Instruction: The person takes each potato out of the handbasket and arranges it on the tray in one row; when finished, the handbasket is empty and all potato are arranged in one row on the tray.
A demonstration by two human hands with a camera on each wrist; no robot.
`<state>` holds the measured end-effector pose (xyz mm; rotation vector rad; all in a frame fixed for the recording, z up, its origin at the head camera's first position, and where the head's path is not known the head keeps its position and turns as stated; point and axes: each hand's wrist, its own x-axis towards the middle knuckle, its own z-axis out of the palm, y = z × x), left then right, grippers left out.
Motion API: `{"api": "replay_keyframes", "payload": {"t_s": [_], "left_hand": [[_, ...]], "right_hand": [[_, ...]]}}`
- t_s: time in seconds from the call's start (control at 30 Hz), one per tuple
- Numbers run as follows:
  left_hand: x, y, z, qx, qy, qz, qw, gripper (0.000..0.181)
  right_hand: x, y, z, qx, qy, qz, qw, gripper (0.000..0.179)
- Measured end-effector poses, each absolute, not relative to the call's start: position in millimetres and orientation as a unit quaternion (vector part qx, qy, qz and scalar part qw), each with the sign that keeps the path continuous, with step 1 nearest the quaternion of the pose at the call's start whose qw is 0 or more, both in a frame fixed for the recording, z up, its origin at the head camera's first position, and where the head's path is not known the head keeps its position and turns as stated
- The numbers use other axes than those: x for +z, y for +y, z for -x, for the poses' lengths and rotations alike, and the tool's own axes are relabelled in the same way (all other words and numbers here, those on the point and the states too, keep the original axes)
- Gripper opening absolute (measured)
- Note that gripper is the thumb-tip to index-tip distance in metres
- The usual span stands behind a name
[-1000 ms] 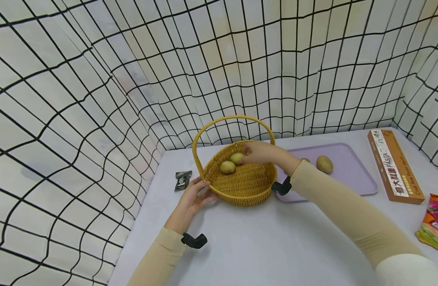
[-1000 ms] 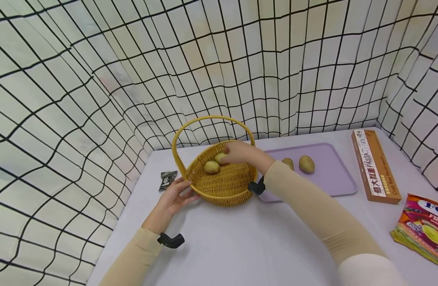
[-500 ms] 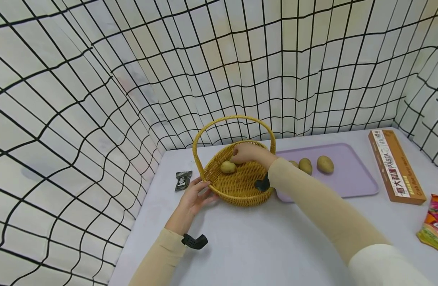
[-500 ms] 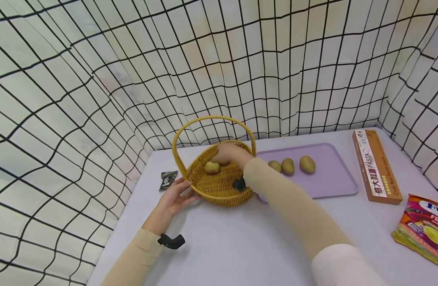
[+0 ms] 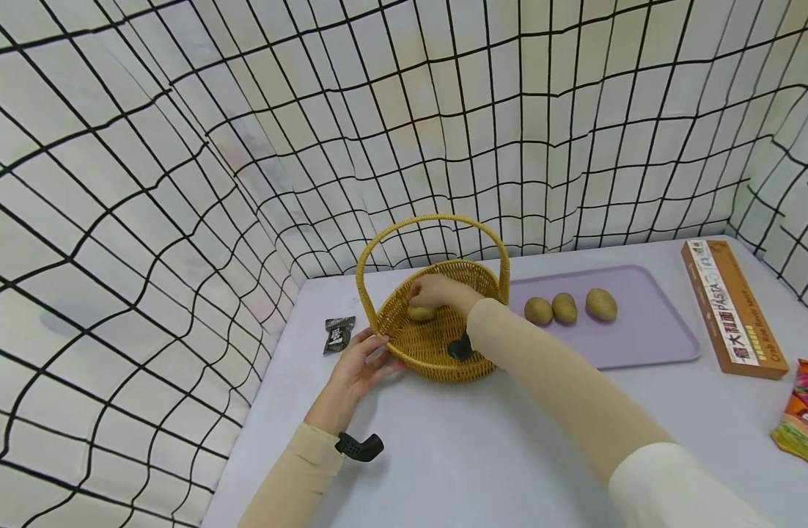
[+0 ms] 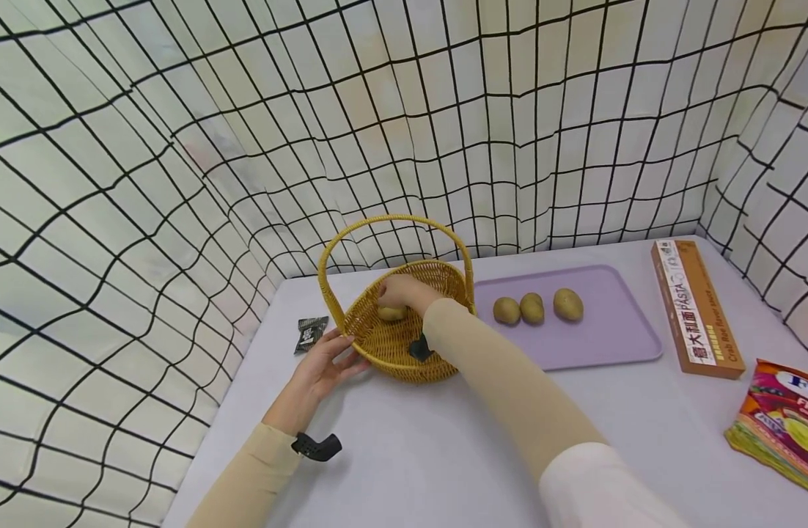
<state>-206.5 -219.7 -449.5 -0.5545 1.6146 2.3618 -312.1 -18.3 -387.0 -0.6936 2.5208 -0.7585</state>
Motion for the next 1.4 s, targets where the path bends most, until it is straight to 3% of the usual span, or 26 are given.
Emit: {"api": "replay_keyframes", "payload": {"t_s": [0.33, 0.57, 0.8, 0.93, 1.13, 1.4], "left_hand": [[-448.7, -218.6, 206.3, 0.804, 0.553, 0.189, 0.11, 0.069], [-447.5, -219.2, 205.7, 0.805, 0.551, 0.19, 0.108, 0.069], [-448.3, -218.3, 205.5, 0.808, 0.547, 0.191, 0.108, 0.071], [-448.5, -217.6, 205.9, 0.809, 0.545, 0.19, 0.108, 0.07], [-448.6, -217.8, 205.6, 0.81, 0.544, 0.19, 0.108, 0.069], [-448.7, -219.2, 203.9, 0.811, 0.547, 0.177, 0.105, 0.069]], "right_hand": [[-394.0, -19.5, 311.2, -0.281, 0.896, 0.23, 0.256, 0.048], [-398.5, -25.8, 310.2, -0.292, 0.859, 0.234, 0.349, 0.04], [-401.7, -35.2, 302.1, -0.321, 0.807, 0.278, 0.41, 0.055], [-403.1, -36.4, 300.0, -0.32, 0.795, 0.3, 0.418, 0.057], [-407.7, -31.3, 304.4, -0.328, 0.78, 0.296, 0.443, 0.045], [-409.5, -11.7, 303.7, -0.398, 0.733, 0.273, 0.48, 0.053]]}}
